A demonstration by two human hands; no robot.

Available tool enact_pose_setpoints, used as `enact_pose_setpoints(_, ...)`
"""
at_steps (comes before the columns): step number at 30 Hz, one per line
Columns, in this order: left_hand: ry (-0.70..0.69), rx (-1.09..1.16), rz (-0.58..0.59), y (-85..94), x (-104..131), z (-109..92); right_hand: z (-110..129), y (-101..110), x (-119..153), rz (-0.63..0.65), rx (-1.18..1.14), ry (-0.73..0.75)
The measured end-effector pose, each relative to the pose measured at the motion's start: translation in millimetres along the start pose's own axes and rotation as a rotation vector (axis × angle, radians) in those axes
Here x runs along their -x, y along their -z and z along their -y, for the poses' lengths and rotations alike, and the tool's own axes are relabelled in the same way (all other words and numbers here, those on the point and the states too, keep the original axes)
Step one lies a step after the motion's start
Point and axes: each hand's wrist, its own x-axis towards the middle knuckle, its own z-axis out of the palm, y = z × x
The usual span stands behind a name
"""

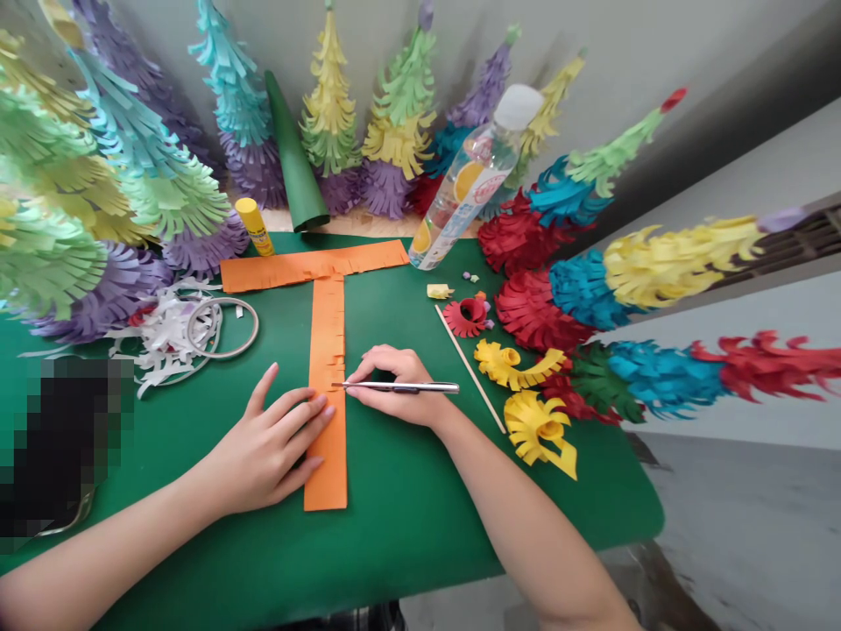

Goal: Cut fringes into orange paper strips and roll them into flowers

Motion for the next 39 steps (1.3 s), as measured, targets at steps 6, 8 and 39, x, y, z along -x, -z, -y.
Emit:
enact_pose_setpoints(6,-0.090,0.025,-0.020,1.3,1,1,5,-1,-3,0.083,0.050,0.052)
enact_pose_setpoints(8,-0.102,0.015,-0.027,1.1,0,1,5,-2,-4,0.092,0.053,0.061)
enact_pose_setpoints(39,-0.003,0.103,-0.026,4.3,-3,-2,17,3,-8,0.242,0.222,0.082)
